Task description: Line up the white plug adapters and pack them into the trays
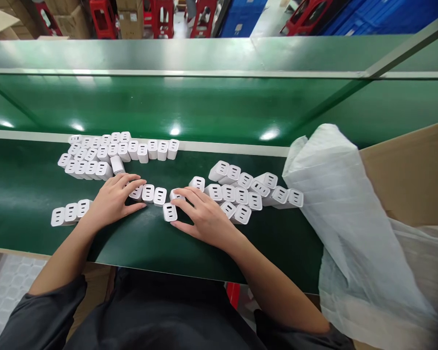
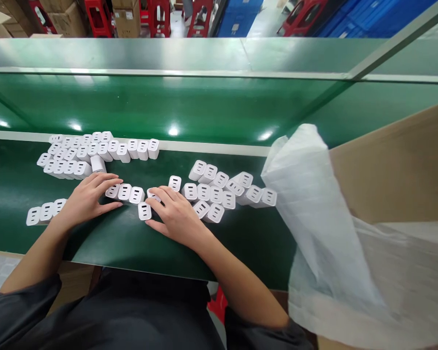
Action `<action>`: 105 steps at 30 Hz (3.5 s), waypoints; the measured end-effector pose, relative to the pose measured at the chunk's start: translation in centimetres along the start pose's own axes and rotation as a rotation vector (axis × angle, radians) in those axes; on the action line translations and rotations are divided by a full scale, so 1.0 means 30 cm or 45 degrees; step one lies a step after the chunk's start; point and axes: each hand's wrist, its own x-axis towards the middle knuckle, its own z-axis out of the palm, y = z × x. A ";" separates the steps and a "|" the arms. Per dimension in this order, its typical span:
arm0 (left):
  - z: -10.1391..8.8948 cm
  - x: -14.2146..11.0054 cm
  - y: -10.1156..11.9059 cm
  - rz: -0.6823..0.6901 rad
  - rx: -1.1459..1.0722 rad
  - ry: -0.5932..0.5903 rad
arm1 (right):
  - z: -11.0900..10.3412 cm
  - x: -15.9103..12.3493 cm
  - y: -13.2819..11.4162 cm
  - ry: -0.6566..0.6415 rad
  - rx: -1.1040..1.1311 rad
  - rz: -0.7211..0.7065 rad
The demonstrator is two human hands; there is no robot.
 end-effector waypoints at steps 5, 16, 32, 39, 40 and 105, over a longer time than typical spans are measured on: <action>0.050 0.030 0.034 0.148 0.047 0.085 | 0.017 -0.006 0.000 -0.012 0.011 0.016; 0.021 0.015 0.022 0.250 -0.127 -0.113 | 0.013 -0.013 0.007 -0.033 0.089 0.059; 0.035 0.014 0.077 0.377 -0.097 -0.063 | 0.075 -0.006 -0.030 0.012 0.207 -0.020; 0.042 0.015 0.074 0.410 -0.083 -0.030 | 0.033 -0.009 -0.021 -0.066 0.175 -0.048; 0.043 0.014 0.073 0.406 -0.088 -0.036 | 0.030 -0.010 -0.020 -0.073 0.173 -0.043; -0.002 -0.013 -0.003 0.167 -0.097 -0.265 | 0.109 0.003 -0.013 -0.029 0.272 -0.097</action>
